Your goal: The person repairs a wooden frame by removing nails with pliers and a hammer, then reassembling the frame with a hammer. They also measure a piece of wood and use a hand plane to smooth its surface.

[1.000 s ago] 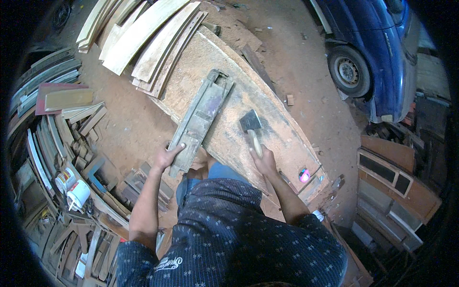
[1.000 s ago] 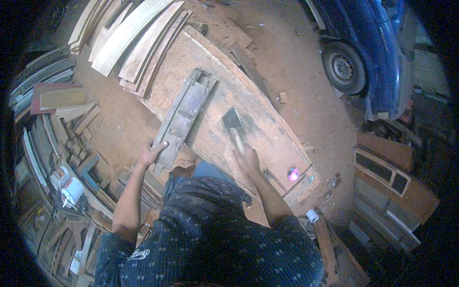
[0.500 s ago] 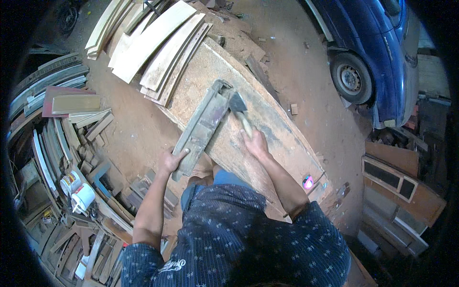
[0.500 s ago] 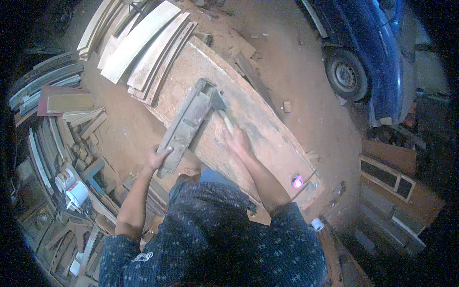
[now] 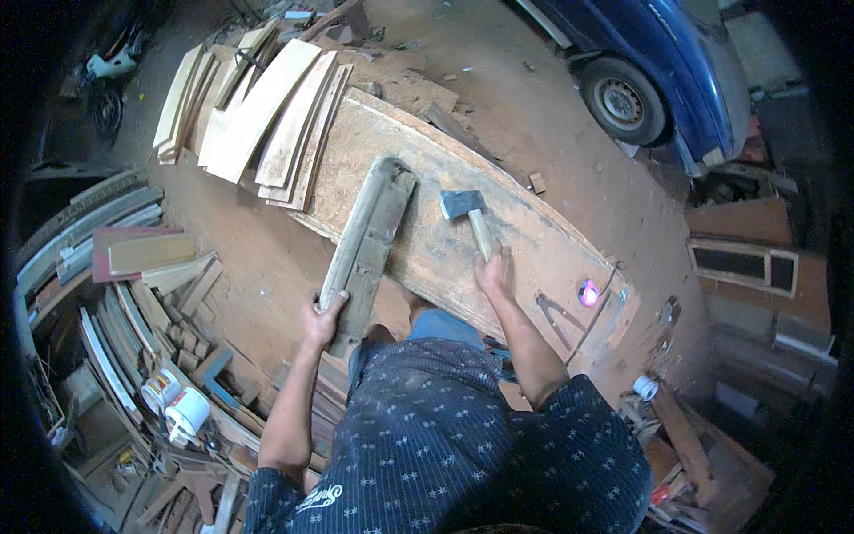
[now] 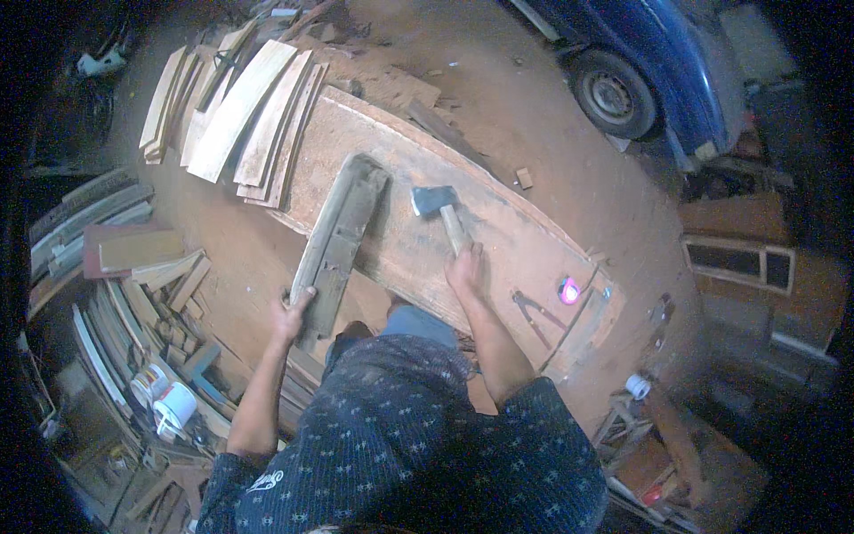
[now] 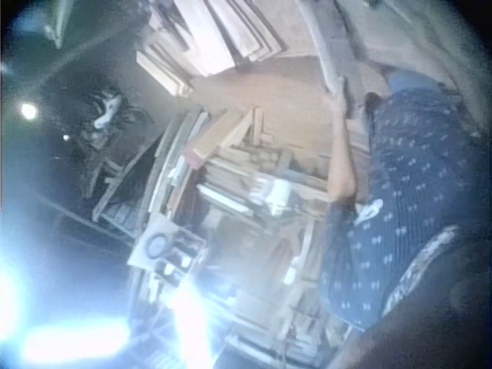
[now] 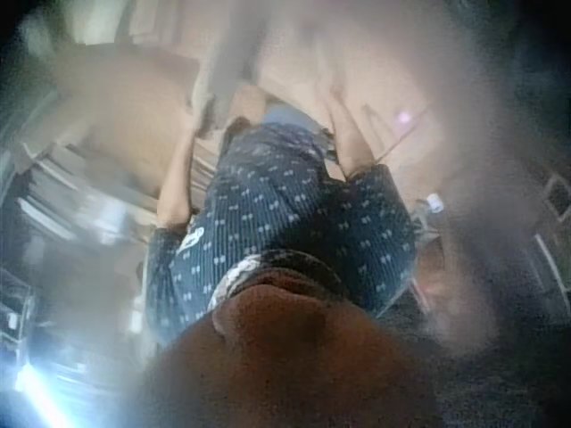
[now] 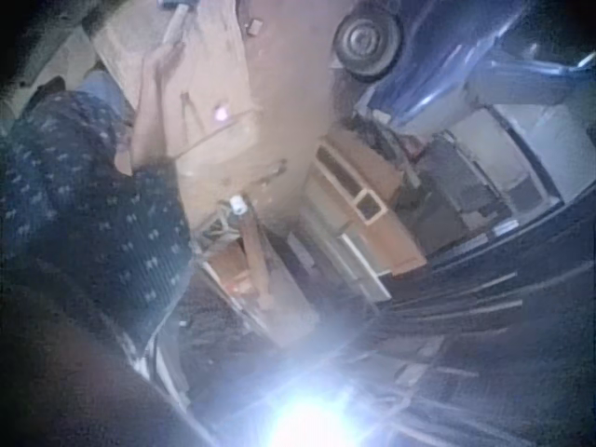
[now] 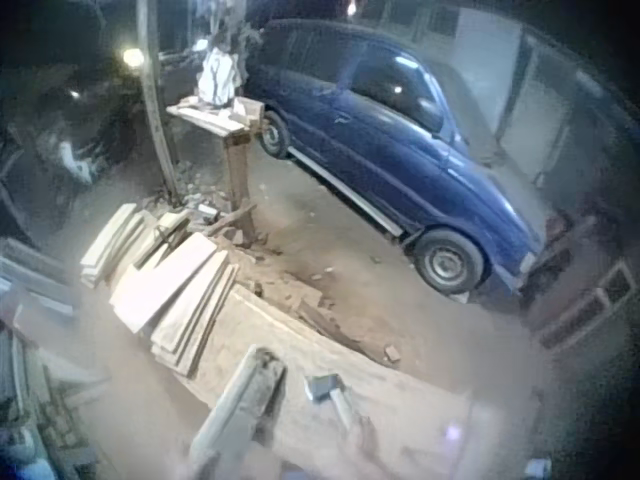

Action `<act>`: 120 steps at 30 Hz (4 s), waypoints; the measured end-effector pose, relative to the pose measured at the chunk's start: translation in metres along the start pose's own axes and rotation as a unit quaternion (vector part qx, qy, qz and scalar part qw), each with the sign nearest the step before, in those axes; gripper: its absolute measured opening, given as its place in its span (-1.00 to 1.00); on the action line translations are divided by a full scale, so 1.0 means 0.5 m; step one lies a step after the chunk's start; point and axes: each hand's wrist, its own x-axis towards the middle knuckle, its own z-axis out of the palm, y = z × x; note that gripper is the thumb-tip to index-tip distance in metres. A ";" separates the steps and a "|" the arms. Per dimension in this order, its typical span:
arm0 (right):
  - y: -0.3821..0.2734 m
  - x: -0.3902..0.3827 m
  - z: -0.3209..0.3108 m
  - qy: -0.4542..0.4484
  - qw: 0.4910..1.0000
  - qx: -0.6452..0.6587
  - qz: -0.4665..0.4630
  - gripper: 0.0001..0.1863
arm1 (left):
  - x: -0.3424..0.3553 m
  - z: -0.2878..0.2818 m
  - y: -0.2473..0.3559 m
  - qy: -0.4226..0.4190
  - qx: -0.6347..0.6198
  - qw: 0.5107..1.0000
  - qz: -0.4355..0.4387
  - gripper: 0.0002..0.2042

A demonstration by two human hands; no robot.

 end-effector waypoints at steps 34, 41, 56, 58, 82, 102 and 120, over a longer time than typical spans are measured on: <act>0.306 -0.987 -0.152 -0.030 0.477 0.837 0.266 -0.24 | -0.327 -0.009 -0.517 -0.289 0.153 0.943 0.060 -0.54; 0.640 -1.119 -0.099 0.057 0.442 0.808 0.386 -0.28 | -0.452 0.158 -0.738 -0.270 0.222 0.926 0.140 -0.51; 1.565 -1.053 0.190 0.024 0.705 0.518 0.484 -0.08 | -0.958 1.243 0.124 -0.104 0.218 0.747 0.619 -0.57; 1.652 -1.014 0.154 0.019 0.774 0.440 0.456 -0.06 | -0.935 1.343 0.214 -0.047 0.278 0.682 0.675 -0.53; 1.660 -0.242 0.711 0.002 0.599 0.618 0.510 -0.35 | -0.785 1.549 0.254 -0.061 0.400 0.671 0.621 -0.50; 1.735 -0.518 0.414 0.097 0.635 0.614 0.458 -0.21 | -0.798 1.539 0.264 -0.047 0.392 0.670 0.629 -0.53; 1.737 -0.592 0.252 0.069 0.611 0.687 0.386 -0.40 | -0.796 1.533 0.252 -0.038 0.388 0.656 0.647 -0.55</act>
